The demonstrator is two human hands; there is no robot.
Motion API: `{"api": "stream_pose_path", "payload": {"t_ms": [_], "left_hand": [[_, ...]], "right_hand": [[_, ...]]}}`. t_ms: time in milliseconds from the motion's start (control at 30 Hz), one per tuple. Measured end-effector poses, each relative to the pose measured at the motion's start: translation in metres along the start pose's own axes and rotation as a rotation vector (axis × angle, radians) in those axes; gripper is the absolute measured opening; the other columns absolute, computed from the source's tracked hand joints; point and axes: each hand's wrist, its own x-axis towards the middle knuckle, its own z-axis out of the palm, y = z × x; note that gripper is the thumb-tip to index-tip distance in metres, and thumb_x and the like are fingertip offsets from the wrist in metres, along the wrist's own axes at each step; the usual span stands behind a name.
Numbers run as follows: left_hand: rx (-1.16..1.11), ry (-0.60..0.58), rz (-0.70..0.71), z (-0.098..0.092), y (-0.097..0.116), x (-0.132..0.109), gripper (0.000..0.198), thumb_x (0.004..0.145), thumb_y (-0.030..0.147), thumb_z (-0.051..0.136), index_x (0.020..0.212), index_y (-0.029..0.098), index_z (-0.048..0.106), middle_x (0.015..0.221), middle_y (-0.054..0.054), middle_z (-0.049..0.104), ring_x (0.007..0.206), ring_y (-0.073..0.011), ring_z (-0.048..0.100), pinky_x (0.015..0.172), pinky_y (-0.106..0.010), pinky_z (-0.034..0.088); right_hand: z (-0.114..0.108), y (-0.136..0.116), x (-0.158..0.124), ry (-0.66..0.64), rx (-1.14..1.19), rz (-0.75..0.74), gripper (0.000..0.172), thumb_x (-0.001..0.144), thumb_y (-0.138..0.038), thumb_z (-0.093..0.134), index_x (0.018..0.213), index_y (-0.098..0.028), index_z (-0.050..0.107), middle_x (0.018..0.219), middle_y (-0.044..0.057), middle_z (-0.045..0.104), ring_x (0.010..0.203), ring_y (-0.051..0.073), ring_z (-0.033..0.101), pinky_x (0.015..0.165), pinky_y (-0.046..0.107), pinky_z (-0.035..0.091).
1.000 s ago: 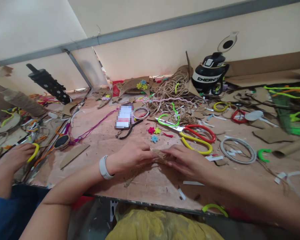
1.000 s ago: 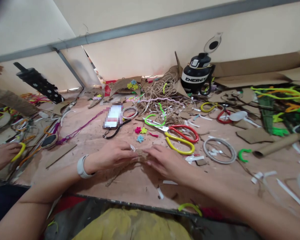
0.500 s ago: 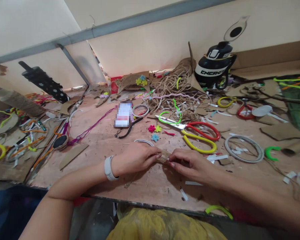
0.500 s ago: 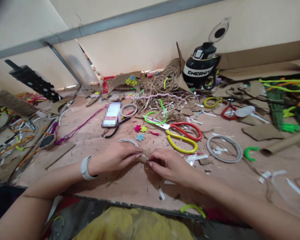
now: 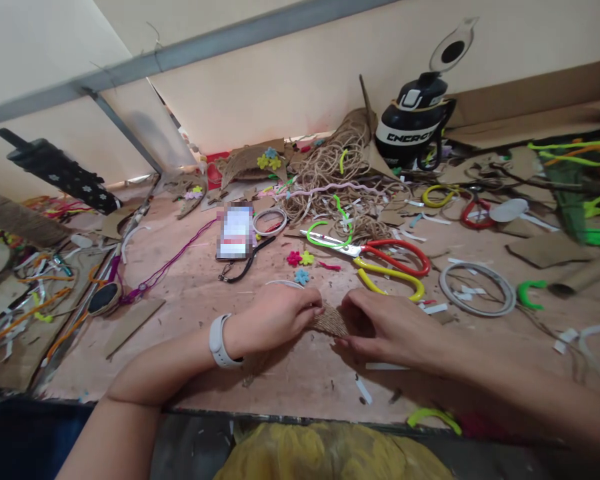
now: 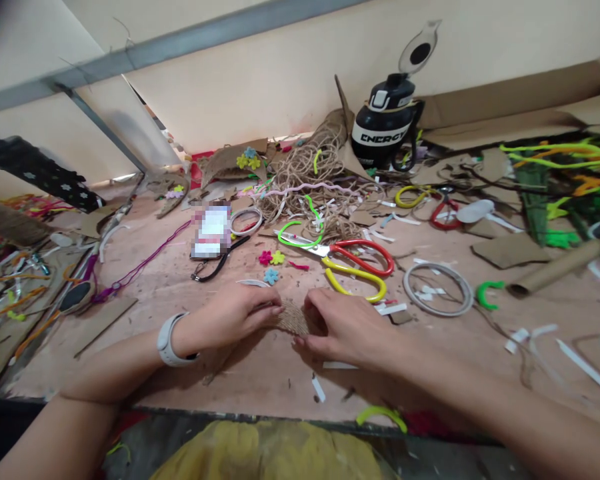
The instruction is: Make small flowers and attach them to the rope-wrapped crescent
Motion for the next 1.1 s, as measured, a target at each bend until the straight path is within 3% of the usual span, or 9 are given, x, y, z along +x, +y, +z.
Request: {"api": "stream_pose_path", "payload": {"t_ms": [133,367,633,867,1100], "left_hand": [[-0.022,-0.025,-0.003,0.000,-0.001,0.001,0.021,0.093,0.029,0.047,0.083,0.018,0.063,0.074,-0.001,0.067,0.067,-0.0148,0.059,0.060,-0.024,0.036],[-0.037,-0.034,-0.041,0.000,0.002,0.002,0.023,0.094,0.028,0.045,0.086,0.017,0.064,0.079,-0.003,0.069,0.072,-0.0158,0.061,0.065,-0.025,0.039],[0.146,-0.022,-0.097,0.008,0.004,0.005,0.027,0.095,0.033,0.042,0.088,0.018,0.063,0.082,-0.007,0.070,0.076,-0.0214,0.064,0.066,-0.029,0.042],[0.255,-0.015,-0.118,0.016,0.007,0.006,0.030,0.095,0.036,0.040,0.092,0.018,0.063,0.085,-0.009,0.071,0.078,-0.0234,0.065,0.067,-0.031,0.044],[0.306,-0.028,-0.132,0.016,0.008,0.009,0.030,0.095,0.037,0.039,0.091,0.018,0.062,0.084,-0.009,0.071,0.077,-0.0246,0.066,0.065,-0.032,0.045]], "right_hand": [[0.006,0.005,0.000,0.039,0.032,-0.059,0.024,0.082,-0.044,0.058,0.084,-0.021,0.053,0.079,0.003,0.061,0.063,0.016,0.052,0.053,0.026,0.031],[0.010,0.011,0.004,0.106,0.165,-0.161,0.025,0.090,-0.031,0.051,0.112,-0.021,0.056,0.098,0.007,0.063,0.085,0.020,0.058,0.070,0.029,0.043],[0.021,0.013,0.012,0.123,0.285,-0.097,0.018,0.090,-0.032,0.049,0.084,-0.019,0.061,0.085,0.006,0.064,0.078,0.019,0.057,0.067,0.029,0.042],[0.024,0.013,0.015,0.138,0.306,-0.007,0.019,0.088,-0.034,0.049,0.082,-0.020,0.060,0.080,0.005,0.065,0.073,0.019,0.057,0.064,0.029,0.040],[0.025,0.010,0.015,0.178,0.233,-0.009,0.016,0.089,-0.032,0.051,0.082,-0.020,0.060,0.081,0.004,0.065,0.074,0.018,0.057,0.064,0.028,0.040]]}}
